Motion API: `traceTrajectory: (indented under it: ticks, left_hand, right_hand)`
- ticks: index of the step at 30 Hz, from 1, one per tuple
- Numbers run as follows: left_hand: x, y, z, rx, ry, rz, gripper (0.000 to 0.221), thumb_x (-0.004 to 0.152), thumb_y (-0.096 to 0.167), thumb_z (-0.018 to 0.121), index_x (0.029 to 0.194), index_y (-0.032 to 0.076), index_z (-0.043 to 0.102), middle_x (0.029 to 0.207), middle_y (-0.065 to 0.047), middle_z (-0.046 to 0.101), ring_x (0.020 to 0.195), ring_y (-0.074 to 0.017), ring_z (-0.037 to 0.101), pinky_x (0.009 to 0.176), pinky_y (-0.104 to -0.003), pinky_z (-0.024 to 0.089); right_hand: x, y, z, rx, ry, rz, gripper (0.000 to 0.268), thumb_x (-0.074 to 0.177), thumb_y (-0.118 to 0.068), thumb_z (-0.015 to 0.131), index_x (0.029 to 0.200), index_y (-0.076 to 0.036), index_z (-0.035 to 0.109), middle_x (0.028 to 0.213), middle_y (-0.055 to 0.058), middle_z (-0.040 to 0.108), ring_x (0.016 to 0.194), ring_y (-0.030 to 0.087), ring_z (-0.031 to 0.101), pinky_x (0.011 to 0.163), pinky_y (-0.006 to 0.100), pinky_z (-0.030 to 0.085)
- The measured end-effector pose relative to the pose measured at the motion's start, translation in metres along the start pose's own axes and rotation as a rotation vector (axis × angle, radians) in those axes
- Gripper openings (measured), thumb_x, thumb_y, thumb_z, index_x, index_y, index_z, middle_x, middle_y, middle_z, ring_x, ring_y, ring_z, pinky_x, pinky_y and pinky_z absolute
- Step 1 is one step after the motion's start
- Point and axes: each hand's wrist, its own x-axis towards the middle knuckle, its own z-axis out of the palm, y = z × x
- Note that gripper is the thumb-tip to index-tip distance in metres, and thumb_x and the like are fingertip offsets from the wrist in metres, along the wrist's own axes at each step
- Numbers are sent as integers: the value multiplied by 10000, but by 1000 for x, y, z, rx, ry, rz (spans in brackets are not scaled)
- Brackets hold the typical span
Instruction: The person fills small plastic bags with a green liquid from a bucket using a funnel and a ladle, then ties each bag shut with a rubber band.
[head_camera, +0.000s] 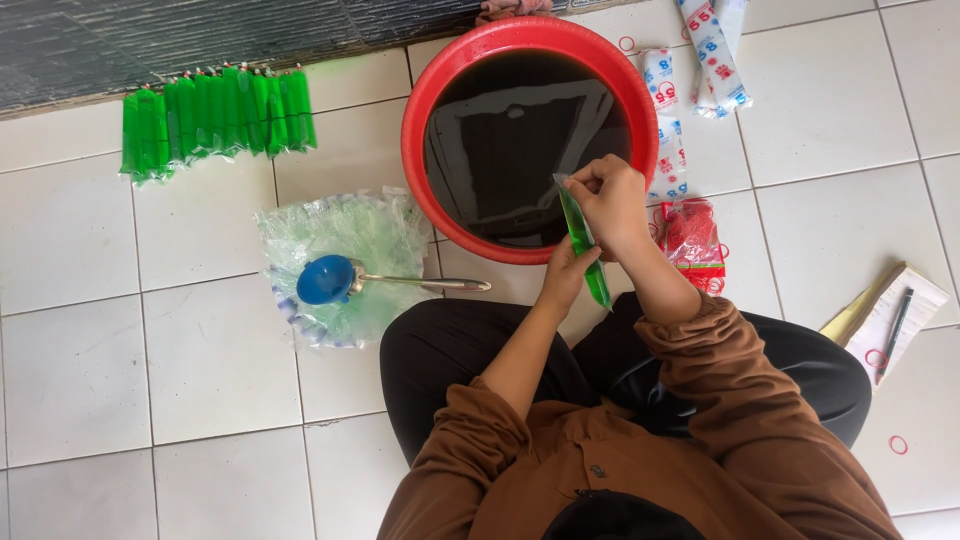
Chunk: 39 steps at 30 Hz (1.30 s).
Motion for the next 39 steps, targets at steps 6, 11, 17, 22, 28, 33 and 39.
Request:
traceTrajectory:
  ticks: [6,11,17,22,28,33,39]
  left_hand:
    - [-12,28,20,-20,21,-41,200,999,89,675,1192,108,624,1053,24,675,1012,-101,642,959,-317,502]
    - [-13,28,20,-34,0,-31,202,1003,71,656,1198,104,616,1053,10,678,996,-109,653,934,-312,525]
    - [-14,36,26,-94,-25,-35,230,1000,37,645,1226,70,620,1060,-70,718,990,-159,700,929,-338,561]
    - [-13,35,26,-95,-45,-45,265,1013,38,631,1276,61,618,1087,-97,720,1005,-181,703,936,-350,565]
    - [-11,24,20,-104,-54,-52,287,1009,28,627,1295,44,615,1097,-118,724,1016,-193,710,945,-367,573]
    - [-11,25,21,-119,-78,-33,341,1007,14,600,1348,23,601,1077,-139,728,1007,-223,722,968,-390,561]
    - [-13,23,18,-75,-107,3,370,1011,42,598,1381,35,585,1040,-112,727,995,-212,721,954,-365,534]
  right_hand:
    - [11,10,6,-45,-72,15,19,843,-68,799,861,-62,803,727,79,602,680,204,641,621,296,533]
    - [15,8,5,-59,-116,19,29,845,-66,777,858,-49,797,726,93,583,689,209,619,627,315,531]
    - [20,13,7,-91,-131,13,23,838,-55,774,838,-55,797,711,92,576,664,203,610,607,326,524]
    - [21,18,8,-106,-145,9,29,831,-55,777,844,-63,802,722,90,583,684,202,618,628,312,529]
    - [21,24,10,-111,-152,16,25,822,-72,785,840,-65,802,719,102,586,680,228,635,617,347,529]
    - [22,24,9,-92,-137,19,33,825,-71,785,842,-88,808,703,82,581,643,194,612,617,320,515]
    - [6,19,-14,57,-85,27,66,840,-123,815,892,-87,793,739,111,582,660,214,605,641,354,501]
